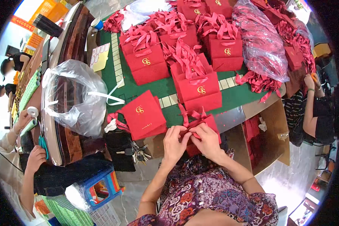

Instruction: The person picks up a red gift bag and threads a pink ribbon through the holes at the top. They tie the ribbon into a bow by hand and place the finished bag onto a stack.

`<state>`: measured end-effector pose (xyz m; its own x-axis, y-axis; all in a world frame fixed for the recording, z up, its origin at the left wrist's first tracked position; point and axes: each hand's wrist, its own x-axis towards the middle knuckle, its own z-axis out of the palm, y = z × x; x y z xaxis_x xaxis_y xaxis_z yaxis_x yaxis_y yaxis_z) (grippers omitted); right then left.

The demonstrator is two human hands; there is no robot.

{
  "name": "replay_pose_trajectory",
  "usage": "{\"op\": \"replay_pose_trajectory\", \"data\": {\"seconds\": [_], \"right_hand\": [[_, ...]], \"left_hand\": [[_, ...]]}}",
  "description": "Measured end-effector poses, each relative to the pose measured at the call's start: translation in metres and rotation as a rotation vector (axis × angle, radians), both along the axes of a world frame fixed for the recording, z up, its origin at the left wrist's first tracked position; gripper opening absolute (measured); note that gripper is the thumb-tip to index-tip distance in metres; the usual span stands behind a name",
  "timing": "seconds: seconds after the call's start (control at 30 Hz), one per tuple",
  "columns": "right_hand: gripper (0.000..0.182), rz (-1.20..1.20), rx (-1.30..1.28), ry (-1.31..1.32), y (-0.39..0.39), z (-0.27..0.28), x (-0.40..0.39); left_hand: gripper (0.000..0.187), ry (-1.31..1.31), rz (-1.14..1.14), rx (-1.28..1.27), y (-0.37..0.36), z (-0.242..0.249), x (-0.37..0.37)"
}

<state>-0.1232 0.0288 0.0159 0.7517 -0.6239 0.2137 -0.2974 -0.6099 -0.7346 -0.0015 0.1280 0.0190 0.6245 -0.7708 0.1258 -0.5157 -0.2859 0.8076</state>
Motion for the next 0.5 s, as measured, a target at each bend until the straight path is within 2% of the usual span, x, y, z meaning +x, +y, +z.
{"op": "replay_pose_trajectory", "data": {"seconds": [0.1,0.2,0.27,0.37,0.5], "right_hand": [[0.037,0.068,0.024,-0.024,-0.014,0.030,-0.009],[0.021,0.046,0.014,-0.039,-0.033,0.046,-0.012],[0.014,0.044,-0.032,-0.040,-0.043,0.043,-0.009],[0.020,0.339,0.014,0.255,-0.056,0.033,-0.005],[0.018,0.470,0.139,0.245,-0.069,0.035,0.001]], "left_hand": [[0.022,0.015,0.031,-0.038,0.001,-0.003,0.000],[0.019,0.029,0.029,-0.016,0.002,-0.002,-0.003],[0.017,-0.160,-0.075,-0.153,0.001,-0.007,-0.007],[0.016,-0.229,-0.127,-0.202,0.001,-0.005,-0.016],[0.018,-0.290,-0.164,-0.240,0.005,-0.007,-0.017]]}}
